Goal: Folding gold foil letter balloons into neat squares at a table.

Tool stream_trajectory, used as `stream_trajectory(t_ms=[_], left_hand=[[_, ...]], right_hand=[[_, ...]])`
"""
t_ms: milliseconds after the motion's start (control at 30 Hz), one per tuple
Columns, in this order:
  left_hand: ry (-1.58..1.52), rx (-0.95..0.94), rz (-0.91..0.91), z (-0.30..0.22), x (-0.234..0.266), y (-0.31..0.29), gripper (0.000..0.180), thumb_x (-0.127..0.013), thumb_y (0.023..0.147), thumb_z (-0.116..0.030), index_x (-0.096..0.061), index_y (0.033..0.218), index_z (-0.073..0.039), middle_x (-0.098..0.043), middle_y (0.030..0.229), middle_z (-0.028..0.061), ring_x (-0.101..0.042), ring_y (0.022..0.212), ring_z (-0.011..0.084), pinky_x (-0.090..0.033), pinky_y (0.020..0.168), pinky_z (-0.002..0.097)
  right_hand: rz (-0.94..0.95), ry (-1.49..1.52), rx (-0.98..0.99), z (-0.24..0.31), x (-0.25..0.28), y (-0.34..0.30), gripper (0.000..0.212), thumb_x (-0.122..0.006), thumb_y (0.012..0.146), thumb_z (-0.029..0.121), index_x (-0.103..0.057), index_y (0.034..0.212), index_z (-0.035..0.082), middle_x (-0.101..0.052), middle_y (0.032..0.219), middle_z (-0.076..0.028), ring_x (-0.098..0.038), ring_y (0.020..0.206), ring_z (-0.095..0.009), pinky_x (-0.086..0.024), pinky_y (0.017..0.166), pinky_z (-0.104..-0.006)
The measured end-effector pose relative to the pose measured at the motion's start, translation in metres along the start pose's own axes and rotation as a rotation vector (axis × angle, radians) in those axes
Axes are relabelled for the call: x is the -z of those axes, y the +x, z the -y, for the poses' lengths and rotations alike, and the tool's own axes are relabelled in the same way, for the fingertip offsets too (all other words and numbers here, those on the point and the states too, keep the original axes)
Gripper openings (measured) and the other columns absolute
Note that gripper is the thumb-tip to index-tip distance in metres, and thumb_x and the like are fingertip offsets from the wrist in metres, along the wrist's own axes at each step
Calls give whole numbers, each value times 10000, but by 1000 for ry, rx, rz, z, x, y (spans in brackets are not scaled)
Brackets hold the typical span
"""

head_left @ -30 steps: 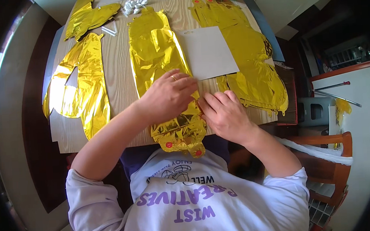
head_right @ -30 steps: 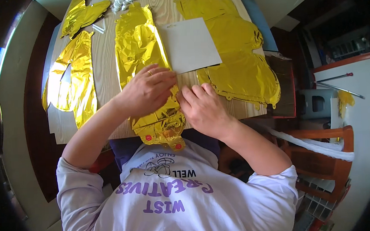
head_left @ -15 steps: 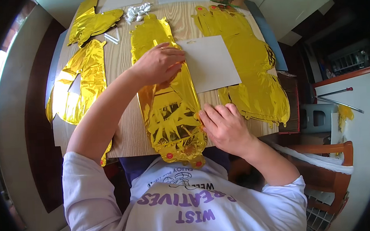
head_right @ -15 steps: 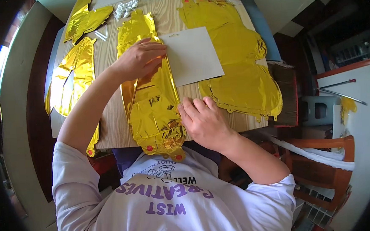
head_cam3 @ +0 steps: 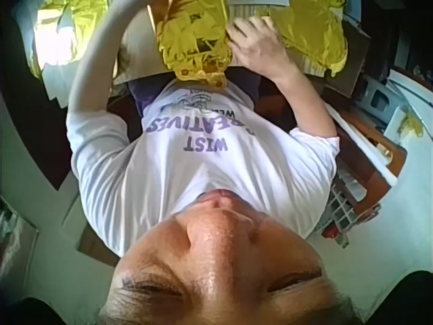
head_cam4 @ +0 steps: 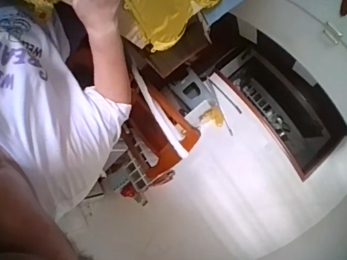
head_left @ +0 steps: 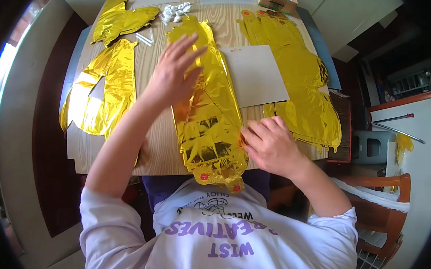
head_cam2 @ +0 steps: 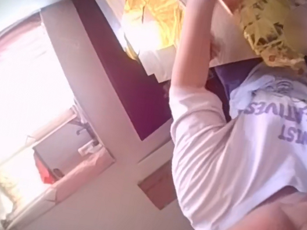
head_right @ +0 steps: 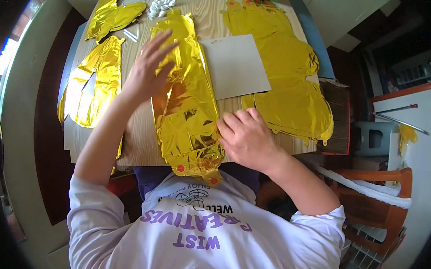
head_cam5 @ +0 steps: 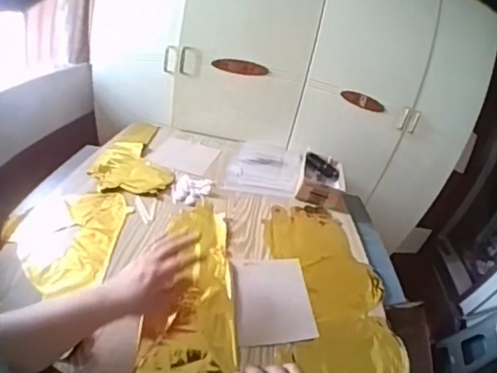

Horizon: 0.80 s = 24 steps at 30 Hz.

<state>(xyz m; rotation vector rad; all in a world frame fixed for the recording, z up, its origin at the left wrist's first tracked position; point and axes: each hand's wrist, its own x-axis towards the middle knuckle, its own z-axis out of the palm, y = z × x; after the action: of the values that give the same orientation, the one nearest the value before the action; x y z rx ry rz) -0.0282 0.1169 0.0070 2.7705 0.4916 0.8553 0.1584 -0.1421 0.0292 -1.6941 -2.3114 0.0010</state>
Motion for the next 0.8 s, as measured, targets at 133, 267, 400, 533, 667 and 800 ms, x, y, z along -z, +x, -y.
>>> stream_trajectory(t_ms=[133,267,400,533,667,800], left_hand=[[23,89,238,-64,28,-70,637,-650,962,-305,-442,1515,-65,-330,1620,194,-295,1501,401,-230,1224,541],[25,158,311,-88,27,-107,729,-600,982,-391,-351,1549,-7,-294,1629,226,-244,1526,395,-182,1236,534],[83,170,302,-98,21,-125,781,-593,966,-453,-360,1527,38,-324,1609,241,-265,1516,401,-195,1229,534],[84,159,293,-105,26,-135,797,-613,949,-458,-378,1510,56,-348,1591,254,-293,1504,403,-215,1222,540],[49,156,313,-111,32,-141,789,-616,946,-462,-393,1503,51,-348,1590,254,-293,1502,407,-211,1224,539],[7,135,314,-118,43,-146,768,-662,926,-435,-423,1488,29,-328,1599,245,-313,1488,415,-243,1213,526]], right_hand=[[39,217,-75,-20,6,4,341,-731,853,250,-689,1131,57,-640,1155,-80,-582,1029,-272,-434,905,-426],[-50,88,-176,-58,4,23,384,-669,933,271,-658,1237,38,-595,1351,-135,-522,1278,-324,-388,1088,-467],[53,-206,-205,-69,-12,26,478,-598,993,331,-594,1370,36,-520,1482,-167,-405,1431,-349,-255,1222,-484],[105,-116,-135,-31,-16,21,507,-564,1015,354,-558,1411,39,-492,1513,-166,-368,1460,-356,-212,1240,-502],[109,21,-88,8,-20,12,477,-583,1007,300,-558,1401,33,-501,1503,-161,-417,1432,-352,-272,1211,-516],[23,78,-127,20,-21,-10,457,-643,962,206,-576,1376,24,-519,1486,-166,-459,1401,-349,-331,1184,-500]])
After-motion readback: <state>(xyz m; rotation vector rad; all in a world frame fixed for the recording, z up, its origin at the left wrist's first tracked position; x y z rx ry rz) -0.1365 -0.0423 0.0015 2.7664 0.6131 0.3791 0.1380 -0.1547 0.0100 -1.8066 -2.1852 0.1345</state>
